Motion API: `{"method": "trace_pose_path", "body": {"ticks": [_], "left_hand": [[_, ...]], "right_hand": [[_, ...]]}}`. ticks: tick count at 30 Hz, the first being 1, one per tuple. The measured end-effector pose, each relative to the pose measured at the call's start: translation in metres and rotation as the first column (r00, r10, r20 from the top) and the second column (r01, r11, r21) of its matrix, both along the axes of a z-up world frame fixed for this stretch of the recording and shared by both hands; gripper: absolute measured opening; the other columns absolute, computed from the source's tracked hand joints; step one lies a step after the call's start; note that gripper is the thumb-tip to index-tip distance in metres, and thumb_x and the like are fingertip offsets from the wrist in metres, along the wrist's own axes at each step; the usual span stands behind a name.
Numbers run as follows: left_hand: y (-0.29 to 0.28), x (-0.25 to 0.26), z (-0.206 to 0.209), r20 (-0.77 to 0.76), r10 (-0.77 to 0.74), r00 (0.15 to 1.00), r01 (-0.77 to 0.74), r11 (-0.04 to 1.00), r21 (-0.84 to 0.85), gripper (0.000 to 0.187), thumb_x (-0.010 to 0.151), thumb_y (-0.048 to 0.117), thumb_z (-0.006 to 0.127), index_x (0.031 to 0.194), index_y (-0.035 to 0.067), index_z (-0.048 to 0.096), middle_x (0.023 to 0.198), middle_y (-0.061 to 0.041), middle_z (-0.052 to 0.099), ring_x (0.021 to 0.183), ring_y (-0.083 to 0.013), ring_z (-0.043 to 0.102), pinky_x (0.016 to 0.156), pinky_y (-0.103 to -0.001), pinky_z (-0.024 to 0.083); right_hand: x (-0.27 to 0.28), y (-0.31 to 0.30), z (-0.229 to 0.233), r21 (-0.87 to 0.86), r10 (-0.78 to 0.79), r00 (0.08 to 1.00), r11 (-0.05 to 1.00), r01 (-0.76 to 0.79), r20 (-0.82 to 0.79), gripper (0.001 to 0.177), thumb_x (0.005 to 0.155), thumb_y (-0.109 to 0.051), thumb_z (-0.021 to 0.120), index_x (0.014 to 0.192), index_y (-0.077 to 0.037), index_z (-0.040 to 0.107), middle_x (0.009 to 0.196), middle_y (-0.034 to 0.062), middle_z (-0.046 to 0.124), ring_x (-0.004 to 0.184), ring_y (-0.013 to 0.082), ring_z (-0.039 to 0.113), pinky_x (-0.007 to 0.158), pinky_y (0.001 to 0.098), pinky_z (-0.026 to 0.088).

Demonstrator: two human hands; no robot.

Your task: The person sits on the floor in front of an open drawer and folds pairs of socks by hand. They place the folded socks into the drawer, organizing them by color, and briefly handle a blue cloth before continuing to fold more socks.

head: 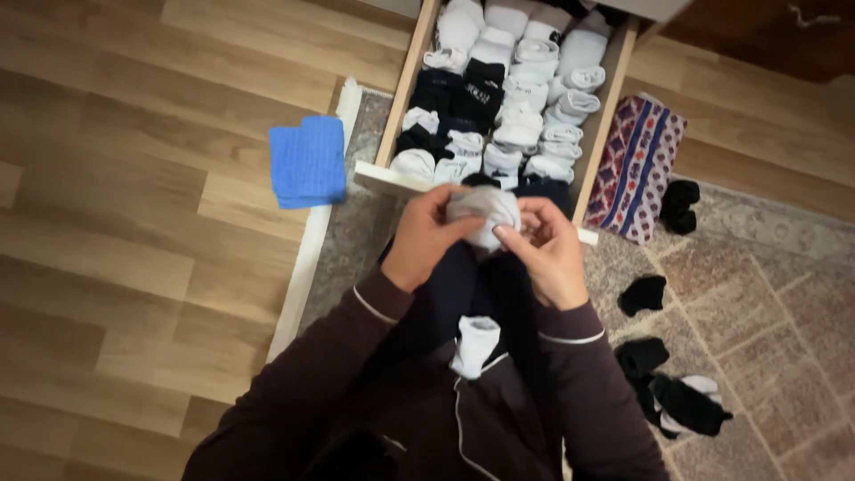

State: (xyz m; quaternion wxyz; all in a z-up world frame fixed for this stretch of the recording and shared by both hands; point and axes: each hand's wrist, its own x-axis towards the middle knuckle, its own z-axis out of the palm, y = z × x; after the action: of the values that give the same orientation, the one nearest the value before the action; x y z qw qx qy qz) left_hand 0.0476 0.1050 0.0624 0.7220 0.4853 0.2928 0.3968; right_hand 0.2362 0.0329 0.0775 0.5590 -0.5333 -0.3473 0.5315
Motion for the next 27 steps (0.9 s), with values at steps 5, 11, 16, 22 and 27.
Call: {"method": "trace_pose_path", "body": {"ticks": [5,11,16,22,27], "left_hand": [[0.105,0.027,-0.027,0.067,0.214,0.975,-0.217,0.975,0.044,0.033,0.096,0.000,0.072,0.127,0.001,0.060,0.119,-0.008,0.069,0.109,-0.0150,0.067,0.095,-0.030,0.056],[0.204,0.066,-0.088,-0.426,0.493,0.759,-0.167,0.779,0.604,0.034,0.092,-0.001,0.065,0.126,-0.001,0.060,0.131,-0.022,0.064,0.125,-0.0371,0.060,0.109,-0.044,0.048],[0.217,0.082,-0.101,-0.556,0.534,0.637,0.177,0.600,0.780,0.048,0.080,-0.004,0.060,0.127,-0.010,0.056,0.144,-0.031,0.052,0.136,-0.0482,0.046,0.117,-0.051,0.038],[0.210,0.081,-0.110,-0.613,0.521,0.594,0.313,0.552,0.773,0.045,0.088,-0.001,0.056,0.132,-0.013,0.055,0.146,-0.030,0.051,0.139,-0.0484,0.045,0.117,-0.053,0.038],[0.210,0.083,-0.105,-0.649,0.499,0.574,0.333,0.582,0.742,0.047,0.086,-0.002,0.055,0.132,-0.012,0.054,0.146,-0.027,0.051,0.141,-0.0464,0.044,0.117,-0.053,0.037]], "right_hand": [[0.037,0.108,-0.006,0.067,-0.026,0.998,0.998,0.022,0.055,0.034,0.092,0.003,0.075,0.119,-0.003,0.055,0.098,0.0049,0.070,0.085,0.0108,0.068,0.077,0.0253,0.058],[0.091,0.278,-0.119,0.092,-0.063,0.993,0.994,0.054,0.097,0.033,0.093,-0.001,0.081,0.112,-0.003,0.054,0.086,0.0044,0.069,0.073,0.0121,0.066,0.067,0.0251,0.056],[0.097,0.368,-0.160,0.050,-0.143,0.981,0.989,0.138,0.129,0.029,0.093,-0.005,0.082,0.111,0.001,0.060,0.084,0.0050,0.070,0.069,0.0123,0.068,0.064,0.0254,0.058],[0.093,0.401,-0.176,0.083,-0.179,0.922,0.984,0.160,0.344,0.022,0.090,-0.004,0.084,0.098,0.006,0.066,0.086,0.0086,0.073,0.068,0.0128,0.070,0.060,0.0267,0.057],[0.111,0.415,-0.219,0.334,-0.358,0.503,0.932,0.142,0.786,0.038,0.078,-0.016,0.096,0.096,0.006,0.070,0.091,0.0185,0.076,0.076,0.0301,0.072,0.070,0.0401,0.058]]}}
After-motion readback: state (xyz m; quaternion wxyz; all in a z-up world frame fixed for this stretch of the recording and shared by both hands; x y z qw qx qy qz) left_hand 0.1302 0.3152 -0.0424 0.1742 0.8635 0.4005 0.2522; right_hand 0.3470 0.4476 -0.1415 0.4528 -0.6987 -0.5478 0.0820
